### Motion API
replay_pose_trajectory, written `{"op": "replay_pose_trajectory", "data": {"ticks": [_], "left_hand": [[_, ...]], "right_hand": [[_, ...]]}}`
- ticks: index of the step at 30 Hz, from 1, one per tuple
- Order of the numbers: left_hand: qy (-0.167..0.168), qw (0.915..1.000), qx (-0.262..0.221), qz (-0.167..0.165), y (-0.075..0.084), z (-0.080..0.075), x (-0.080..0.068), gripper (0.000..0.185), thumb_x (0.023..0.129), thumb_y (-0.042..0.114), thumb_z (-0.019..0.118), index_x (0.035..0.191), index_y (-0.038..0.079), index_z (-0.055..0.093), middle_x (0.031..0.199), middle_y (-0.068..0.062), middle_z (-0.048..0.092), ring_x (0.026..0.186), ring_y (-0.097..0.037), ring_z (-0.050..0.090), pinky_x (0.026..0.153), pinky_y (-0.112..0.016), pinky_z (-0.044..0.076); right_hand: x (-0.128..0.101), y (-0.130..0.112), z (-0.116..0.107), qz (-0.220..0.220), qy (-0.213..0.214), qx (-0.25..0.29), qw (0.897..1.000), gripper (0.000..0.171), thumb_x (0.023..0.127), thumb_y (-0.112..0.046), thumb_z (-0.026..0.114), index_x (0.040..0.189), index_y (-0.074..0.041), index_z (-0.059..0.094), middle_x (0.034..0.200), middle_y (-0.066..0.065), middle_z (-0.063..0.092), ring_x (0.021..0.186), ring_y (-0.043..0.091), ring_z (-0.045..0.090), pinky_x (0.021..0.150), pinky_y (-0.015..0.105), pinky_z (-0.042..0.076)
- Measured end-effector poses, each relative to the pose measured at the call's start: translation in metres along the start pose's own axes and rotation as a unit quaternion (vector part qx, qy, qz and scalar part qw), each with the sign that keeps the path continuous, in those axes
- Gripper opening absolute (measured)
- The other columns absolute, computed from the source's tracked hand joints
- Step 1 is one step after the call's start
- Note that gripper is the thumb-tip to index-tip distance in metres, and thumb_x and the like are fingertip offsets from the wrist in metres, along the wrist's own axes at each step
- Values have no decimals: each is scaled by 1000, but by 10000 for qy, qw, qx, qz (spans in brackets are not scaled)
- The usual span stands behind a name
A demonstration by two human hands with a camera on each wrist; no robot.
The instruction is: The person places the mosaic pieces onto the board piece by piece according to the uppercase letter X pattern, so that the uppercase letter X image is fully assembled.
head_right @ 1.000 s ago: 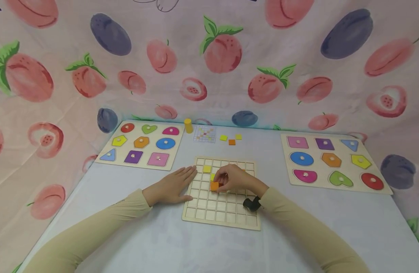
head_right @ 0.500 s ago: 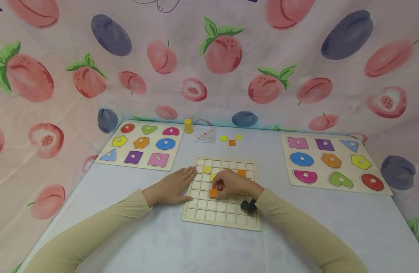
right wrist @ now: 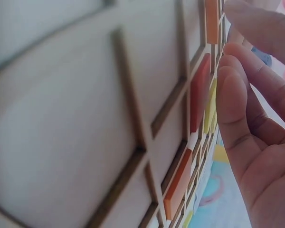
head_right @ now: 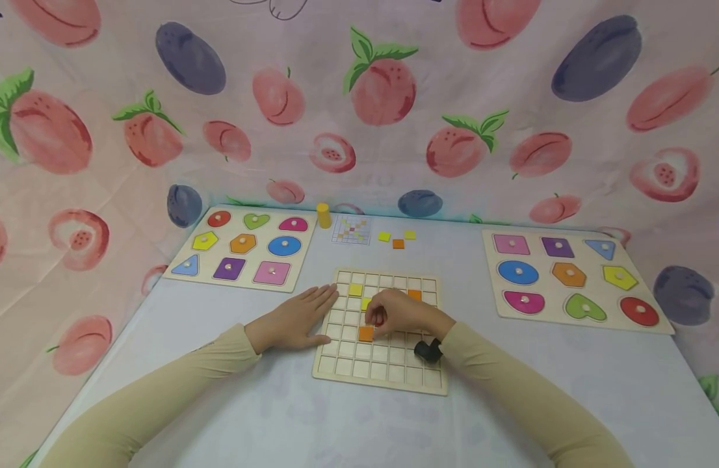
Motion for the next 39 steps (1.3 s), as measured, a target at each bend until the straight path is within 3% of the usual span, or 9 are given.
{"op": "replay_pose_trajectory", "data": {"ticks": [15,27,39], "left_hand": [[15,10000,-7,-29,1,0,0,86,90,60,43,150,4,17,159,-10,16,147,-22,16,121,-34,16],[-13,10000,2,-15,0,-1,0,86,90,60,44,150,3,18,159,-11,16,147,-23,16,121,-35,17],[-34,9999,129,50,-1,1,1,86,91,61,40,150,2,16,159,-11,14,148,-23,14,122,-34,15]], "right_hand": [[4,1,5,192,-5,-173,9997,14,75,-11,78,86,-13,70,77,-4,62,67,5,52,60,18,48],[1,0,-6,-115,-232,35,9997,16,76,-13,77,91,-11,71,81,0,65,69,3,55,62,18,51],[2,0,-33,-478,-454,737,9951,26,79,-6,73,103,1,67,100,18,68,88,25,66,78,26,56]]}}
Point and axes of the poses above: each hand's wrist, its own x-axis towards the middle knuckle, its own z-axis out of the palm, y = z × x, the point moved 3 cm from there along x, towards the middle knuckle
